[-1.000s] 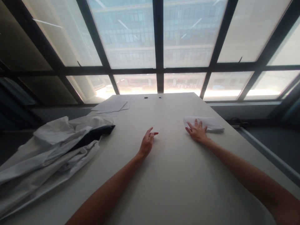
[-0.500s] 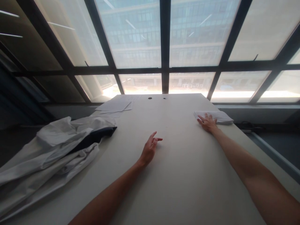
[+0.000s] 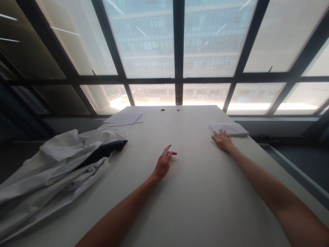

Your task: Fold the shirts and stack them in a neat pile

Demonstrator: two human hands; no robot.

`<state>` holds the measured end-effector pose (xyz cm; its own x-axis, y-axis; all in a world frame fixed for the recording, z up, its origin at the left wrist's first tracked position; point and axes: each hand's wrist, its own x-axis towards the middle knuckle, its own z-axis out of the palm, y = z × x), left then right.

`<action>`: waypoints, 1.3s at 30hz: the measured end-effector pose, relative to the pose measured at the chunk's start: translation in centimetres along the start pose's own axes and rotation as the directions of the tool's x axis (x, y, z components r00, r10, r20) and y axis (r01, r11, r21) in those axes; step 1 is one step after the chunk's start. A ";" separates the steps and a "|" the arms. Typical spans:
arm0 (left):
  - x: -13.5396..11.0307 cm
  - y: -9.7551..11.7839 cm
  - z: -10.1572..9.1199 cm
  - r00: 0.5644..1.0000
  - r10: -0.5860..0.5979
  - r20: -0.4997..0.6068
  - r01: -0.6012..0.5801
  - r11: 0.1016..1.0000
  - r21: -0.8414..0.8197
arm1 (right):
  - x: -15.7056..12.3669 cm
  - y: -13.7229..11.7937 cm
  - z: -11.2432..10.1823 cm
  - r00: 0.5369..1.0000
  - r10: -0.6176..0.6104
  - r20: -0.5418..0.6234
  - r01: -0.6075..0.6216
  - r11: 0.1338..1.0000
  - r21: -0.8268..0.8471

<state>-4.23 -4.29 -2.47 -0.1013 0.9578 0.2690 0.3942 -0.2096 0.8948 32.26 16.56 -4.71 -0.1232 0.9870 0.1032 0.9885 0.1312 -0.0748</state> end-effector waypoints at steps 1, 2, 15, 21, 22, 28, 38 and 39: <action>0.0 0.1 0.0 1.000 0.005 0.003 -0.005 1.000 0.014 | -0.6 -0.2 0.1 1.000 -0.026 -0.016 0.026 1.000 -0.005; 0.0 0.3 0.0 1.000 0.010 0.008 -0.010 1.000 0.024 | -1.2 -0.3 0.1 0.998 -0.044 -0.046 0.044 0.999 -0.004; -0.2 0.1 0.4 0.986 0.098 0.135 -0.125 0.970 0.207 | -2.1 -0.8 0.6 0.910 0.359 -0.208 -0.349 0.933 0.088; -0.5 0.1 0.9 0.949 0.158 0.273 -0.283 0.809 0.514 | -2.9 -1.2 0.5 0.859 0.438 -0.267 -0.418 0.899 0.130; -0.5 0.1 0.9 0.944 0.147 0.296 -0.292 0.789 0.540 | -3.1 -1.4 0.6 0.856 0.441 -0.270 -0.422 0.898 0.128; -0.6 0.3 1.0 0.920 0.097 0.379 -0.329 0.719 0.612 | -5.3 -3.4 0.5 0.931 0.287 -0.227 -0.286 0.957 0.037; -0.6 0.3 1.4 0.906 0.096 0.412 -0.366 0.667 0.649 | -9.0 -8.7 0.2 0.997 0.003 -0.079 -0.001 1.000 0.027; -0.6 0.3 1.5 0.906 0.096 0.412 -0.367 0.665 0.651 | -9.6 -9.7 0.2 0.997 -0.034 -0.073 0.036 0.999 0.034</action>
<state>-2.73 -4.65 -2.90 0.3223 0.9287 0.1834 0.8938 -0.3624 0.2641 23.87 5.84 -5.18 -0.1500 0.9726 0.1778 0.9799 0.1702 -0.1045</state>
